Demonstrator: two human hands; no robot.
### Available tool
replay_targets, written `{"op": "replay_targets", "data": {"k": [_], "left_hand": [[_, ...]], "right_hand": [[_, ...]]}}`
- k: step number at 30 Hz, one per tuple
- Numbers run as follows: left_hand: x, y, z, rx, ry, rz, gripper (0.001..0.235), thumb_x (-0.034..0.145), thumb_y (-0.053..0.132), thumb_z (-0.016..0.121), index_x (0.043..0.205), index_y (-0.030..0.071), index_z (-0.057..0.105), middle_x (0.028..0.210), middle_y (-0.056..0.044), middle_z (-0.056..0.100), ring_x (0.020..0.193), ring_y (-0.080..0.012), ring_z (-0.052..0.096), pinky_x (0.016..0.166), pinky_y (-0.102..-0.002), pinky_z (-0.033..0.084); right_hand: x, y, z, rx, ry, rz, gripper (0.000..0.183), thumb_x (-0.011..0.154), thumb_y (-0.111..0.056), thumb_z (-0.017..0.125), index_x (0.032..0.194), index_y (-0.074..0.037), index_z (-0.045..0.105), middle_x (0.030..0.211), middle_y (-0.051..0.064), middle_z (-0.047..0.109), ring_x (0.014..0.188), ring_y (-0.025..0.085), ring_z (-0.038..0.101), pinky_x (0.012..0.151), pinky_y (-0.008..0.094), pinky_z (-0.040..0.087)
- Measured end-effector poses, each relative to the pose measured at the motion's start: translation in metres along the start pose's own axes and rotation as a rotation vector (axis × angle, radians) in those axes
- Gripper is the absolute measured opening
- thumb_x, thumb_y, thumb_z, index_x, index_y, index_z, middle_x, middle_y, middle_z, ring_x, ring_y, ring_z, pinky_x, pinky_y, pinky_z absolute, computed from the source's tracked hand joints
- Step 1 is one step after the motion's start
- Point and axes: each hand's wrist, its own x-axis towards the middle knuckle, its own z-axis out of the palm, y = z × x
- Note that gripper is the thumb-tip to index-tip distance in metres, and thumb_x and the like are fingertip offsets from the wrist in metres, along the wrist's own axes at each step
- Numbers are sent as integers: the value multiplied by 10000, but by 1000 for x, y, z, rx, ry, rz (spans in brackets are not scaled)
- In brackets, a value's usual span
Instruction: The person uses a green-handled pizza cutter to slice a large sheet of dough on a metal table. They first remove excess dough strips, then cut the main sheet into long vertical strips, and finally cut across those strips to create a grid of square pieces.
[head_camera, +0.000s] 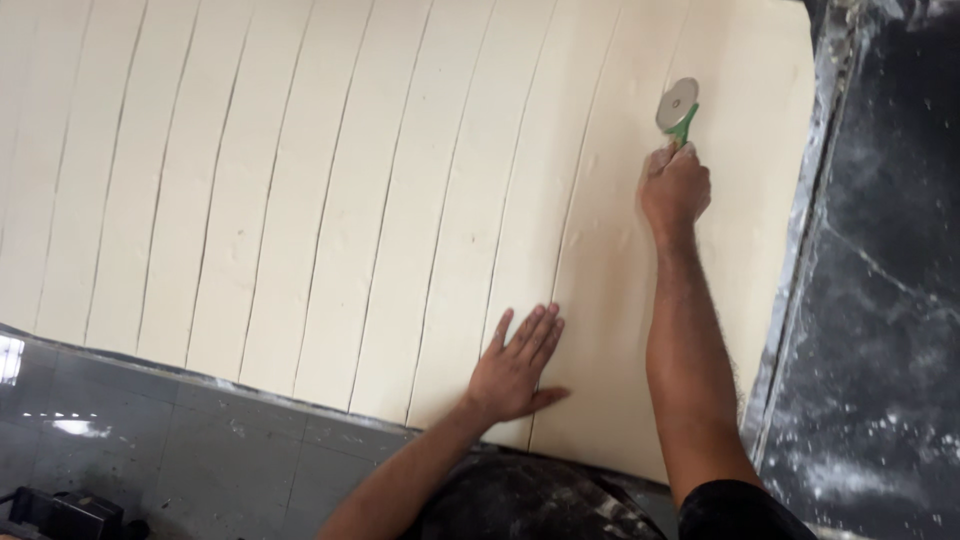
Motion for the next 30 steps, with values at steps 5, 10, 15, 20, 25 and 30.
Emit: {"op": "replay_targets", "data": {"k": [5,10,15,20,25,30], "left_hand": [[-19,12,4,92,11,16,999,956,737,440,1618,14,243,1724,-157,155,1605,-269,103,1279,-561,58],[-52,27,11,13,-41,16,1013,930,746,420,1617,31,215,1719,-145,125,1593,-263,82,1261,-573,45],[-52,29,13,73,-125,-2,1003,935,768,328,1620,60,143,1712,-118,73,1579,-236,45,1254,-555,23],[-56,32,12,106,-142,-13,1010,944,781,296,1633,61,130,1721,-110,58,1584,-228,24,1262,-542,7],[-57,33,11,138,-159,-15,1008,944,783,294,1626,57,136,1715,-111,54,1583,-229,19,1267,-537,4],[-61,33,14,106,-115,0,1011,956,775,310,1633,44,139,1720,-110,65,1588,-231,25,1274,-539,5]], "right_hand": [[-70,6,-16,-29,-30,5,268,1065,-258,565,1018,-1,624,870,242,724,834,467,694,749,574,528],[-142,13,-34,-19,-93,28,292,1069,-275,534,998,-2,607,818,230,718,787,448,702,731,555,537],[-206,20,-51,-62,-112,33,301,1094,-280,523,989,-9,603,781,238,704,745,460,691,697,565,530],[-274,33,-68,-70,-131,52,290,1065,-290,537,976,-25,610,749,238,694,729,474,684,677,582,519],[-352,49,-85,-74,-183,79,294,1067,-301,518,985,-32,605,701,231,679,695,478,675,667,594,512],[-444,75,-98,-96,-257,128,308,1067,-296,488,966,-27,598,670,213,667,634,446,681,615,573,522]]}}
